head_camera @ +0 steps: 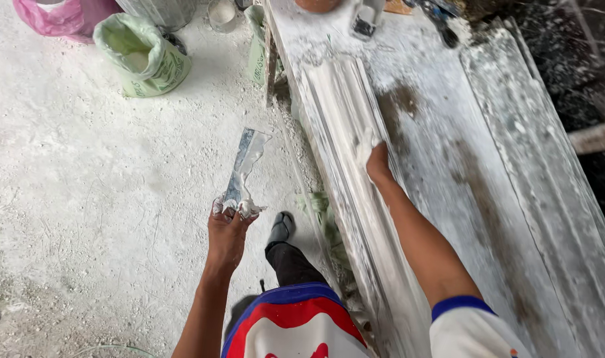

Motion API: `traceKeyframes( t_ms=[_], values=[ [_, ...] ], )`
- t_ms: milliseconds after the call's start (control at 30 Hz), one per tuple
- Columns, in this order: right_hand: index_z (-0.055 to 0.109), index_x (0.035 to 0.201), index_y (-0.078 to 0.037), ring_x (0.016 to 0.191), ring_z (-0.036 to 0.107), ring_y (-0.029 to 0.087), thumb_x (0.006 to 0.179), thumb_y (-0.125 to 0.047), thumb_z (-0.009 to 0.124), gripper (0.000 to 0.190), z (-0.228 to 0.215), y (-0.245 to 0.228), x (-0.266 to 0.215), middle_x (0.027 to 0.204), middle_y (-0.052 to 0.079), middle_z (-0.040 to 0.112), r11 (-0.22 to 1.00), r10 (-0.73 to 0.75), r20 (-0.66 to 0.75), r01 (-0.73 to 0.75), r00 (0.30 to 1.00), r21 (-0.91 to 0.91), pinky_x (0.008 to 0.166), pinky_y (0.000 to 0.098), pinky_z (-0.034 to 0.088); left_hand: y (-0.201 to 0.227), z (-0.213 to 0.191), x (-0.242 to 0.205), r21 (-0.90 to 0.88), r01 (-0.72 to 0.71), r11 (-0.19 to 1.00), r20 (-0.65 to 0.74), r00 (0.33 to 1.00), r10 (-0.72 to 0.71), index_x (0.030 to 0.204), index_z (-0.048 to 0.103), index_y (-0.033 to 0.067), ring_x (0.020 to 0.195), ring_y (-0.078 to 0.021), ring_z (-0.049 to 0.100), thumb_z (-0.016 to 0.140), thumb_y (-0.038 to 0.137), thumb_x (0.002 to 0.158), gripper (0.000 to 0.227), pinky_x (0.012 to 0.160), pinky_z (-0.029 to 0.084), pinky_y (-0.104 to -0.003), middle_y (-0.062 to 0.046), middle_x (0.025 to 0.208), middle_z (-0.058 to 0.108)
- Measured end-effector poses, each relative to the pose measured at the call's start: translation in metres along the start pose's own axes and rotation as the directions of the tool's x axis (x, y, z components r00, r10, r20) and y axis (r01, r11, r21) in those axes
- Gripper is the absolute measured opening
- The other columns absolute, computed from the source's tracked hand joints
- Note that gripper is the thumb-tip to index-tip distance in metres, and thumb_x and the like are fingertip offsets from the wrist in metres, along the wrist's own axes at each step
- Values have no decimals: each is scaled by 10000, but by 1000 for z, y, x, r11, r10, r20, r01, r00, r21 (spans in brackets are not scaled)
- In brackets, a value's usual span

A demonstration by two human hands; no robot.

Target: The person pours a white liquid from a bucket onto a long metal trough and then uses a trowel to spread and smooth the material along the trough's length. The person repeatedly scoops and spreads the mixture, maintaining an even layer.

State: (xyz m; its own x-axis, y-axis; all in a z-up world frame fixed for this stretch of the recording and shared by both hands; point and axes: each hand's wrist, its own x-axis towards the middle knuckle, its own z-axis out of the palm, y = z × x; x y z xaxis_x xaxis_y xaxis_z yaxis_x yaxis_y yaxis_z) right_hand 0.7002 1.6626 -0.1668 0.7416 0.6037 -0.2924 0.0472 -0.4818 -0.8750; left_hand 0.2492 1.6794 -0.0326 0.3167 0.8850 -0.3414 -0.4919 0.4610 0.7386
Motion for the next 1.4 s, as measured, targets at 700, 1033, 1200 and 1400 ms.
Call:
traceKeyframes(
  t_ms=[700,1033,1200,1400],
  values=[
    [438,1124,-87,938,492,267,1095,-352,509,276,67,-180,69,1042,161,496,936,-322,153,339,934,-99,867,413,462,62,143,258,543,-10,840,302,936,-184,1264,524,-19,852,-78,590,626,-53,920,360,733,507,-277,-47,1024,657],
    [358,1443,-268,1341,308,464,767,-391,787,810,101,-278,25,1477,345,222,340,-805,75,561,589,-755,1066,493,420,71,210,315,802,-5,598,352,813,-465,1287,544,-42,721,-144,605,661,35,913,399,633,509,-333,-90,860,699],
    [278,1502,18,1182,510,274,977,-269,710,738,92,-254,74,1391,232,392,820,-572,-362,528,736,-221,909,419,511,69,205,327,663,64,746,448,765,-463,1357,525,-57,835,-98,656,632,5,906,468,749,557,-293,-75,986,734],
    [660,1031,-14,671,551,117,1106,-276,569,287,45,-205,118,778,32,637,997,-43,-318,22,947,-68,605,302,465,49,193,359,893,-88,441,309,833,-459,1395,580,8,668,-199,589,666,64,927,480,645,522,-381,-214,823,709]
  ],
)
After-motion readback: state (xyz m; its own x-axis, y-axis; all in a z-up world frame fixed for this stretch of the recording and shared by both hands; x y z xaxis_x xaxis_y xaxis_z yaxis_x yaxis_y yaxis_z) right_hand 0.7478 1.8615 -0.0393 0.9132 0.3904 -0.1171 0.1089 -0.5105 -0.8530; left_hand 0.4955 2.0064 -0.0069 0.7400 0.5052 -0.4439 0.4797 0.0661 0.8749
